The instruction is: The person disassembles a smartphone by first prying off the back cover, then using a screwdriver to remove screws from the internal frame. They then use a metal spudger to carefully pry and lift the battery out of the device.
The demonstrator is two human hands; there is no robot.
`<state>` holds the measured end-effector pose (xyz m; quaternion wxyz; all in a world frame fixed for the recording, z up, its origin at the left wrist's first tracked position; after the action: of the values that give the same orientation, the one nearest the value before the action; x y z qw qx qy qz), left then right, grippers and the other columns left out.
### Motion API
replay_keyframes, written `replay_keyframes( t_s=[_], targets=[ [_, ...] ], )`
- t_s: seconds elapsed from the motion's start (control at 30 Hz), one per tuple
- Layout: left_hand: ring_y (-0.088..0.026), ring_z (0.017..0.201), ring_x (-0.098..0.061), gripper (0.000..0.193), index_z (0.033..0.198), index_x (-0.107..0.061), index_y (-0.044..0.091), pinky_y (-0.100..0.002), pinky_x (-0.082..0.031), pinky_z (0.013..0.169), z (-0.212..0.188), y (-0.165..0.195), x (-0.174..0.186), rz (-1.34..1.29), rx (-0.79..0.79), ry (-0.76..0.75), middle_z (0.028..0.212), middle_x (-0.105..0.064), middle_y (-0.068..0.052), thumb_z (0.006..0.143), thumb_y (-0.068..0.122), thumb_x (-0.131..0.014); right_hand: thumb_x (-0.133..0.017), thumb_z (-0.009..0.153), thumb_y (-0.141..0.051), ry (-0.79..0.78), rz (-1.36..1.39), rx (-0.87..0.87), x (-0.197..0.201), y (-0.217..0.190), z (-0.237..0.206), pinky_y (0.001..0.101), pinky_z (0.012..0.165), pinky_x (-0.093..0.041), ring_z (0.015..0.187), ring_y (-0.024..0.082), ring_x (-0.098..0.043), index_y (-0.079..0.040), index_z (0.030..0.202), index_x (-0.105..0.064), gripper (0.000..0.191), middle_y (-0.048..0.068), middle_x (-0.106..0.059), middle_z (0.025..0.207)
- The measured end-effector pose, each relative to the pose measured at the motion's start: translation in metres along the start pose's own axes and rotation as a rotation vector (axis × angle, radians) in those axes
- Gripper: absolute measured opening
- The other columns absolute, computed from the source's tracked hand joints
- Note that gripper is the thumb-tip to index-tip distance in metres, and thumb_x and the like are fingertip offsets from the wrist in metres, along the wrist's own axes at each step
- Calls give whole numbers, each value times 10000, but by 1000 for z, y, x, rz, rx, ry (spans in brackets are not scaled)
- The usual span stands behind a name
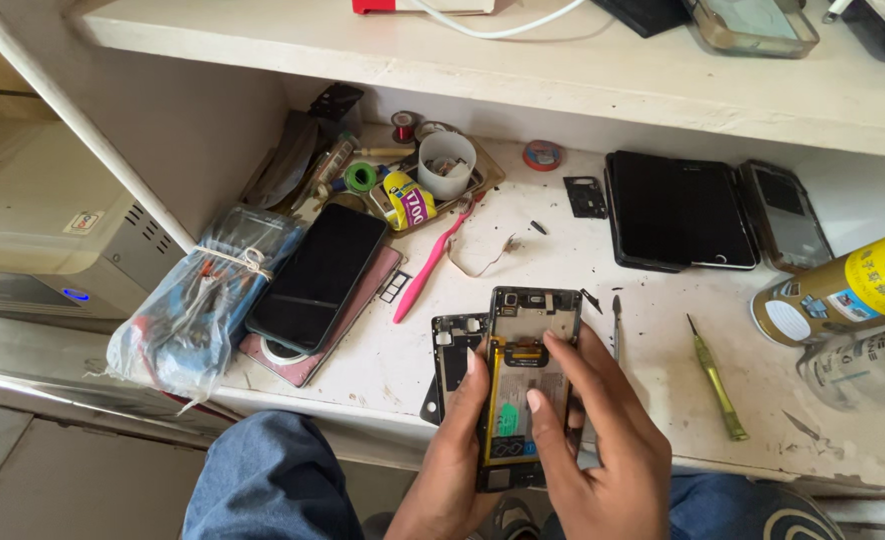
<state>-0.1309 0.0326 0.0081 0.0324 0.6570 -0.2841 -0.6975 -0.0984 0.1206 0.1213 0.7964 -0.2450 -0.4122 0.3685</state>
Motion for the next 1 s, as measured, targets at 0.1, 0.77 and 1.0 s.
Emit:
replay_keyframes(
  t_s=[0.1,0.77,1.0],
  targets=[
    [-191,993,-690,555,1432,-517,48,-339,-579,855,-1,1,0,-1,1,-10,1161,-690,-129,1086,467,-405,-735,879,-31,0,14,2,0,3,-2,237,786,-545,1123,156,-676,-82,1347,-660,476,165,-651,1435],
    [-321,887,-718,810,1365,-519,-98,-441,-592,840,-1,37,-13,34,-27,-104,1185,-687,-237,1059,583,-204,-722,968,-103,209,-38,-357,96,138,15,266,684,-531,755,149,-677,-11,1108,-730,168,83,-747,893],
    [-313,896,-732,779,1356,-542,-66,-437,-616,805,1,39,-5,41,-9,-29,1183,-700,-244,1041,563,-207,-800,787,-101,34,-464,150,17,86,21,391,618,-498,706,304,-625,-17,1078,-703,318,157,-660,931]
  ],
)
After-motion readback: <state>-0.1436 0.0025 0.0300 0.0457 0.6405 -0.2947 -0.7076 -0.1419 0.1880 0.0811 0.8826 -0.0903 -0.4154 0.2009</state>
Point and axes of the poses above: each hand's wrist, its own z-axis towards the middle knuckle, its own x-axis out of the back of the hand, y = z × x, the point moved 10 cm from there along z, towards the middle knuckle
